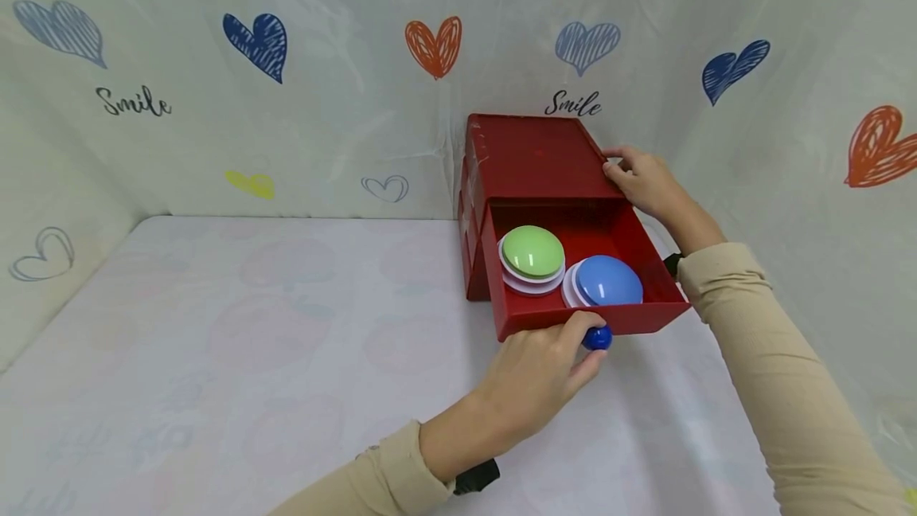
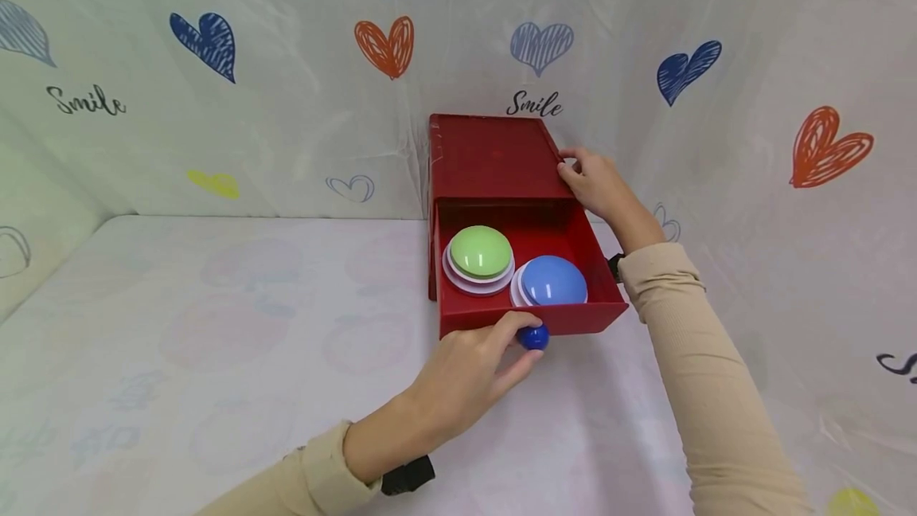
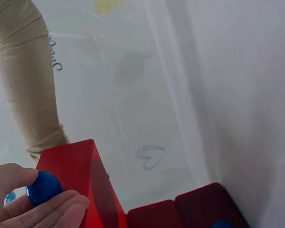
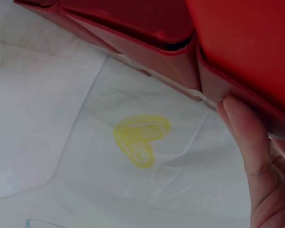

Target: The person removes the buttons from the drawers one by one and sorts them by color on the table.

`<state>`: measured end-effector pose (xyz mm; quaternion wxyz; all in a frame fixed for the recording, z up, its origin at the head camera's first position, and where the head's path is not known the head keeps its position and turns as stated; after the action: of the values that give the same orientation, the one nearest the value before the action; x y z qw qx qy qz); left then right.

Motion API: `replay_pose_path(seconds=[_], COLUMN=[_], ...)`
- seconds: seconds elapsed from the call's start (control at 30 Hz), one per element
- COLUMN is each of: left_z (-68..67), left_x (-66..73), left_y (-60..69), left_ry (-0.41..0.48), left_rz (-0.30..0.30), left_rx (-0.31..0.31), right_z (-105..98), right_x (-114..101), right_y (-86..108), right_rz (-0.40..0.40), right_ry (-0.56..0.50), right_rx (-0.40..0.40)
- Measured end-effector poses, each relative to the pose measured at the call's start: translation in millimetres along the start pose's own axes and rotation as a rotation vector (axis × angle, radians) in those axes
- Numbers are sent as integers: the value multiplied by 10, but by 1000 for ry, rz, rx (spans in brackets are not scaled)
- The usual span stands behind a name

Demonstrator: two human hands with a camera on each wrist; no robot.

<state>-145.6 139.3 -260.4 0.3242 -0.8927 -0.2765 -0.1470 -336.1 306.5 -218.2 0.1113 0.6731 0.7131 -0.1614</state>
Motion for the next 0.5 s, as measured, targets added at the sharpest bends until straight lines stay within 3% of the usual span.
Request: replay_pose_path(seconds=[0.2, 0.33, 0.5], left_z=[-22, -125, -327], left_x=[8, 52, 112], left_y=[6, 3, -29], left_ry=[14, 20, 152], left_rz=[-9, 8, 22], left_rx=[-44, -48, -45], right_z=[1, -1, -8], right_x=[4, 1, -9], right_y=[-1, -2, -3], right_rz=[2, 4, 0], right_ry=[3, 2, 2], right_rx=[-4, -9, -11])
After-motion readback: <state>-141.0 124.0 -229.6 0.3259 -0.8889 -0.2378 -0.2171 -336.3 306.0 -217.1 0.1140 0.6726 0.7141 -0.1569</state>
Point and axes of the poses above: each hand's wrist, its own y-axis away from the middle knuckle, its own z-axis out of the palm, x = y × z, the point moved 9 cm from there along -y, towards the middle knuckle, and after that the axes turned 8 degrees about y, right-handed, at the moved point
